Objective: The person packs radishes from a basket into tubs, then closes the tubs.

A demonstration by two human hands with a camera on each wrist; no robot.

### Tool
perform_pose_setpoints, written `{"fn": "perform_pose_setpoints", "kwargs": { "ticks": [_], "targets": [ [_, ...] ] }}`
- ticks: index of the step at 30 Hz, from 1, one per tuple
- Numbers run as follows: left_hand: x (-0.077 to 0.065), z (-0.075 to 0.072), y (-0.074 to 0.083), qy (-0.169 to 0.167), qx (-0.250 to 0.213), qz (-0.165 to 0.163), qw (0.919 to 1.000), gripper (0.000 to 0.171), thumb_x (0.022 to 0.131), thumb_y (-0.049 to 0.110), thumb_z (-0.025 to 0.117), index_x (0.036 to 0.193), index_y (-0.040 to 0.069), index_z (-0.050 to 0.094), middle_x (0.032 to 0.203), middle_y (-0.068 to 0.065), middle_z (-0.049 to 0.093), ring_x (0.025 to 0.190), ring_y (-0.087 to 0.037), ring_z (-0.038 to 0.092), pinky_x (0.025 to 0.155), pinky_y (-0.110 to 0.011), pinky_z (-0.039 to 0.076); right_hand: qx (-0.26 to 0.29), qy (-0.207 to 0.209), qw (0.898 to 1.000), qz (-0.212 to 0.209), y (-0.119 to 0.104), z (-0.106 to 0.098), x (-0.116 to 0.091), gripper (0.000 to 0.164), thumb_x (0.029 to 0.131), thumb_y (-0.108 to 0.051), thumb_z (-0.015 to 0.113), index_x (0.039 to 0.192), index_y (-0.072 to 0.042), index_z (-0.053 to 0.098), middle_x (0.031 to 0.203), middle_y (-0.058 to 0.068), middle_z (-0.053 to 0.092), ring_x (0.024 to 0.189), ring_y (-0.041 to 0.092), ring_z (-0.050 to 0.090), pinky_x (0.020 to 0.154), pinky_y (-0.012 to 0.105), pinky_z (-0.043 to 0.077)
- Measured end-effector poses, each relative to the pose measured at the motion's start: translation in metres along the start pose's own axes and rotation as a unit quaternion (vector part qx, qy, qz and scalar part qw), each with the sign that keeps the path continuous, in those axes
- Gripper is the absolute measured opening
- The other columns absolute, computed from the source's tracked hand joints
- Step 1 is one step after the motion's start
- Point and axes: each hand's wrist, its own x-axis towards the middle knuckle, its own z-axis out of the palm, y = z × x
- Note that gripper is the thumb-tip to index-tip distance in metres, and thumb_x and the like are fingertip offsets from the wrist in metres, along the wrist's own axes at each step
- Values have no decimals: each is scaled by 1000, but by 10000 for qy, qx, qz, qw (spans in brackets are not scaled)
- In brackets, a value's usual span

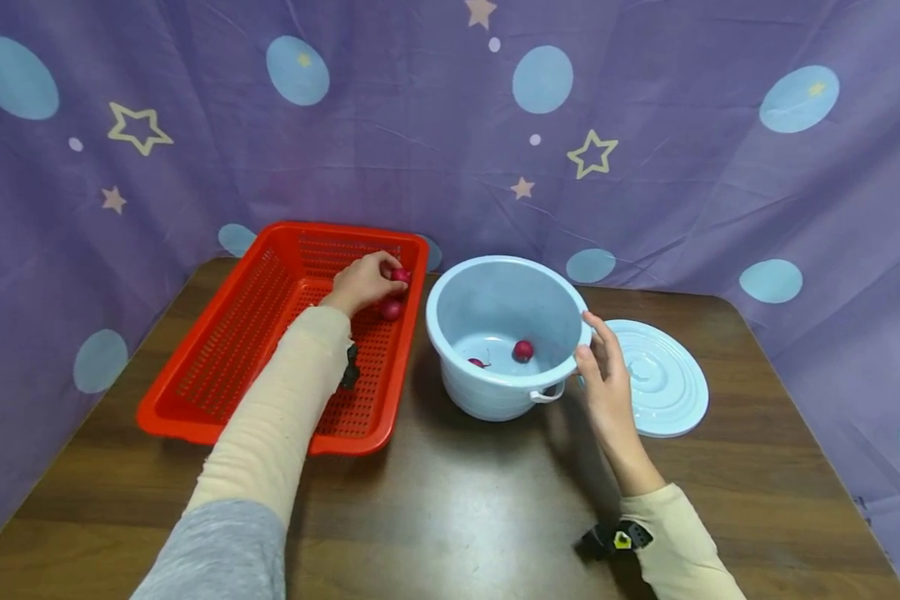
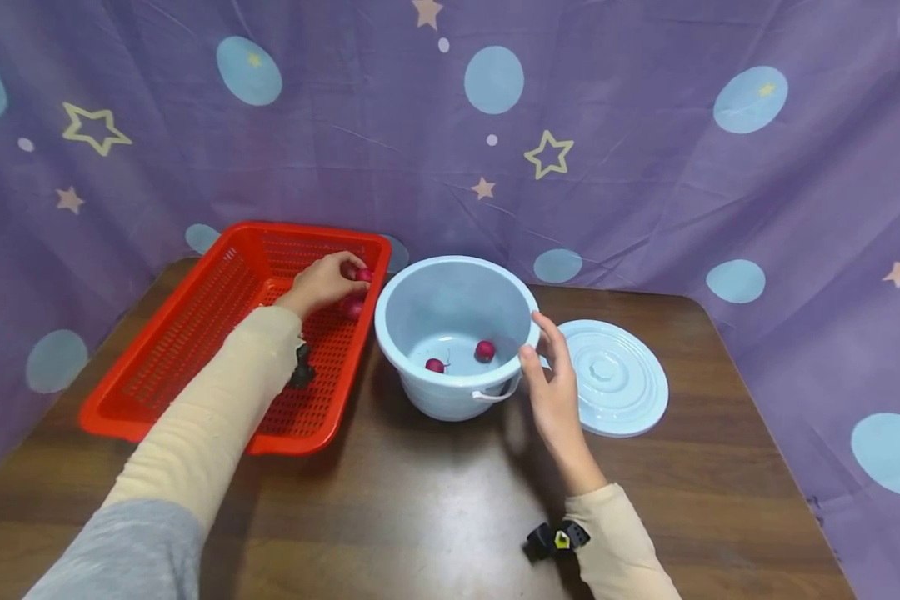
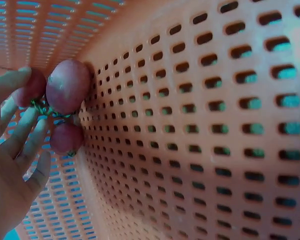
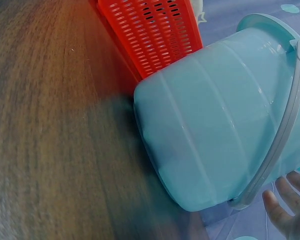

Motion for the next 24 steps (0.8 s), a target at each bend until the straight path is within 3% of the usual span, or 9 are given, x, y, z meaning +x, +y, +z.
{"fn": "perform_pose_setpoints", "kwargs": {
  "ticks": [9, 15, 24],
  "targets": [
    [-9, -12, 3, 90, -186, 245, 9995, 39, 89, 41, 69, 119, 17, 62, 111, -5, 65, 103, -23, 58, 93, -48, 41, 176, -23, 9998, -19, 1, -1, 0, 47, 101, -10, 50, 147, -11, 44, 124, 14, 55, 97, 18, 52, 75, 24, 45],
    [-21, -28, 19, 291, -644, 501, 9962, 38, 90, 41, 69, 120, 19, 61, 110, -6, 62, 99, -25, 57, 88, -45, 42, 122, -38, 9999, -35, 2, -1, 0, 47, 101, -10, 50, 147, -10, 44, 127, 16, 55, 101, 21, 52, 78, 24, 45],
    [-36, -50, 45, 573, -897, 803, 9911, 42, 89, 48, 69, 120, 21, 60, 108, -3, 60, 95, -22, 55, 81, -40, 42, 67, 7, 9999, -76, 3, -2, 1, 47, 101, -10, 50, 147, -11, 45, 128, 16, 55, 103, 20, 52, 80, 24, 44]
  ]
}}
